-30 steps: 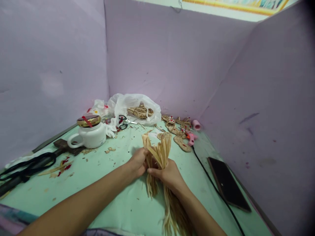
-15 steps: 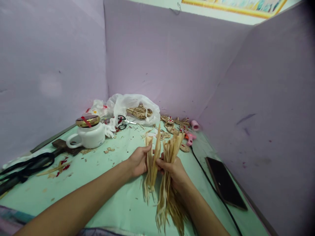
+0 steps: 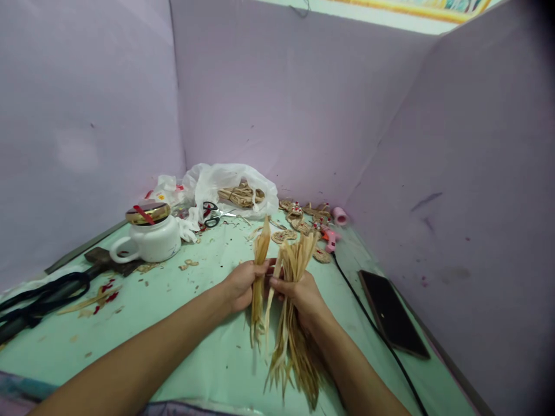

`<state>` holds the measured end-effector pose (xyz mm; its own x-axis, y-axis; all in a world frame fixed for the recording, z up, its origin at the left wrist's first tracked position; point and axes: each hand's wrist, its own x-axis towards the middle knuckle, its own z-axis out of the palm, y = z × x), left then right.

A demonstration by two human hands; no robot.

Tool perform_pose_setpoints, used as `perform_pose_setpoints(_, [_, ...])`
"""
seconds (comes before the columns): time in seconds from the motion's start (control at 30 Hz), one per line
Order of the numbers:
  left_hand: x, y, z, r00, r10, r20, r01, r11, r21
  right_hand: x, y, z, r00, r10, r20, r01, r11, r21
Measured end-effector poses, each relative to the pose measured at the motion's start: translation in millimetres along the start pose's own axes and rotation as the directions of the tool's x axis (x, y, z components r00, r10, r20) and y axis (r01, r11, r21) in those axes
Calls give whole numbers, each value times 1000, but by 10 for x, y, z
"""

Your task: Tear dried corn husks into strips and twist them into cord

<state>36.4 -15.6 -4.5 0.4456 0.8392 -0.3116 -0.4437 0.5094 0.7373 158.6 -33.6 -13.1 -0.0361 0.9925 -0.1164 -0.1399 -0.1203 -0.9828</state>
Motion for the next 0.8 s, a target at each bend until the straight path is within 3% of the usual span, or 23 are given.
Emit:
perform_pose_setpoints(0.17, [55, 47, -125, 980, 57, -188, -25, 985, 168, 17, -47, -60, 996, 44, -78, -38, 996, 78])
perform_pose_setpoints(0.33, [24, 26, -116, 991, 73, -114, -43, 968, 247, 20, -3, -72, 997, 79, 21, -80, 995, 65])
perform_pose_setpoints(0.43, [-12, 6, -56, 983, 102, -155, -50, 951, 304, 10, 16, -61, 992, 94, 83, -96, 995, 20])
perform_pose_setpoints(0.6, [-17, 23, -27, 948, 153, -280, -44, 933, 358, 16, -4, -72, 991, 124, 47, -127, 990, 65])
perform_pose_setpoints(0.8, [-41, 28, -48, 946, 240, -220, -82, 830, 552, 34, 34, -97, 996, 88, 8, -88, 996, -8])
